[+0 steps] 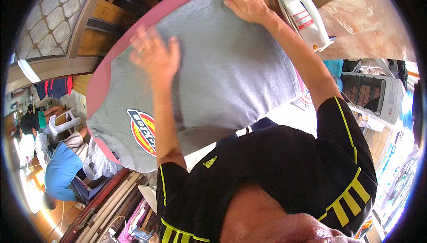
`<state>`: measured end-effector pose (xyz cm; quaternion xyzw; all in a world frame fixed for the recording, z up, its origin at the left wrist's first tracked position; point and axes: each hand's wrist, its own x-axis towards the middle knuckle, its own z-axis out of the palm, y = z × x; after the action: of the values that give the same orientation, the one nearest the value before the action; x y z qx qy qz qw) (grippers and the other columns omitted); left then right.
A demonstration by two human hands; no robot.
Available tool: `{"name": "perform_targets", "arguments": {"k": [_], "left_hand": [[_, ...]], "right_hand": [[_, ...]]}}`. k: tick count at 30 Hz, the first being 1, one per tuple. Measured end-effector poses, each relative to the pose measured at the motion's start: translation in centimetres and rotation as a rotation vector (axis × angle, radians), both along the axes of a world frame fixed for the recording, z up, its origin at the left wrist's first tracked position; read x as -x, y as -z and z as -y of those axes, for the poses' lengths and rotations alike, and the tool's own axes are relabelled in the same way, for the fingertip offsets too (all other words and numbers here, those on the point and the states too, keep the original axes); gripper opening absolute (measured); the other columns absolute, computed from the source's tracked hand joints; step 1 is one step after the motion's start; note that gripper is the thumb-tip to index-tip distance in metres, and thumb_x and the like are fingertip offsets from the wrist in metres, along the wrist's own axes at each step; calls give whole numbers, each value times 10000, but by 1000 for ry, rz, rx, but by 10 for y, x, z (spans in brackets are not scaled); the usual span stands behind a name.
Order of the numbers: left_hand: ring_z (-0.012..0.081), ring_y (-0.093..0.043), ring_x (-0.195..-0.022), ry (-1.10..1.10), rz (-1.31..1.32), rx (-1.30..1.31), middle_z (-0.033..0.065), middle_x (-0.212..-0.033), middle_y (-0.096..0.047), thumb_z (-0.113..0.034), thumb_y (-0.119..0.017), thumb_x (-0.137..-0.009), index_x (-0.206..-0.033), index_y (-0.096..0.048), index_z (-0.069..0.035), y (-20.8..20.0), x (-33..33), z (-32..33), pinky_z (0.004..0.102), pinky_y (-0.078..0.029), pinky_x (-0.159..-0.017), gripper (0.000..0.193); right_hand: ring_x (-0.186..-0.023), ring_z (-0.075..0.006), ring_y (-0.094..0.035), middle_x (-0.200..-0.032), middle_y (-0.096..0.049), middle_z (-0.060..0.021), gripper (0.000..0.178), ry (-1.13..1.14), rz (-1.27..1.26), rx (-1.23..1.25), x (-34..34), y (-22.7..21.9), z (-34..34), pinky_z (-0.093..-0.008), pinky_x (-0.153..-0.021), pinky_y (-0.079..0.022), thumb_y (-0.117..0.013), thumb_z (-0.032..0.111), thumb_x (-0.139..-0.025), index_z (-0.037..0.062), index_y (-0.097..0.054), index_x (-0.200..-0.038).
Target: The person irons a gray Dickies t-shirt on a pink ironing board. They use a white steam iron to smooth the fabric, repeatedly adjusting the shirt's position and flipping it over to iron different sections.
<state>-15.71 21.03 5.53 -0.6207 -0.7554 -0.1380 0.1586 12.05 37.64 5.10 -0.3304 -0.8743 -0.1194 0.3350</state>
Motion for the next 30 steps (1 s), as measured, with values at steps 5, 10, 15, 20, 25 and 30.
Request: {"name": "perform_targets", "arguments": {"k": [5,10,15,20,25,30], "left_hand": [[417,-263,-1488,509,268,48,102,-1616,-334,-537,-510,-969,-1510,-430,-134,15,-129,-86,640,-192,-1163,680],[406,-245,-1497,394,137,-2,97,-1613,-339,-622,-532,-914,-1490,-467,-229,27,-132,-102,643,-139,-1170,700],[396,-225,-1513,373,118,86,75,-1632,-321,-622,-501,-937,-1519,-433,-249,17,-137,-104,619,-145,-1183,695],[388,-230,-1515,370,113,81,69,-1631,-330,-597,-482,-955,-1521,-432,-254,16,-139,-103,613,-152,-1185,664],[379,-257,-1507,392,131,18,61,-1631,-332,-557,-421,-987,-1518,-436,-243,24,-134,-107,615,-161,-1178,618],[350,-293,-1495,359,111,1,26,-1627,-342,-525,-375,-1008,-1526,-420,-222,37,-124,-118,601,-195,-1161,601]], "right_hand": [[-1272,-424,-536,-1300,-619,-247,452,-216,95,166,-42,-37,-22,-456,-1058,-460,-618,276,-913,13,-619,-1280],[-1185,-456,-548,-1257,-582,-281,495,222,-31,69,-134,-101,48,-503,-1009,-458,-753,231,-848,-52,-601,-1224],[-932,-410,-671,-994,-671,-262,417,329,-72,403,-192,-60,33,-477,-820,-541,-706,290,-916,-34,-632,-1167],[-746,-386,-705,-862,-715,-230,415,325,-226,772,-176,-67,21,-461,-651,-538,-695,348,-929,-17,-651,-1121],[-795,-406,-701,-878,-709,-245,398,189,-257,482,-174,-94,42,-474,-687,-539,-702,330,-922,15,-658,-1162],[-869,-252,-724,-989,-729,-160,317,276,-126,673,-153,-140,123,-374,-711,-554,-622,289,-1005,30,-654,-1184]]}}
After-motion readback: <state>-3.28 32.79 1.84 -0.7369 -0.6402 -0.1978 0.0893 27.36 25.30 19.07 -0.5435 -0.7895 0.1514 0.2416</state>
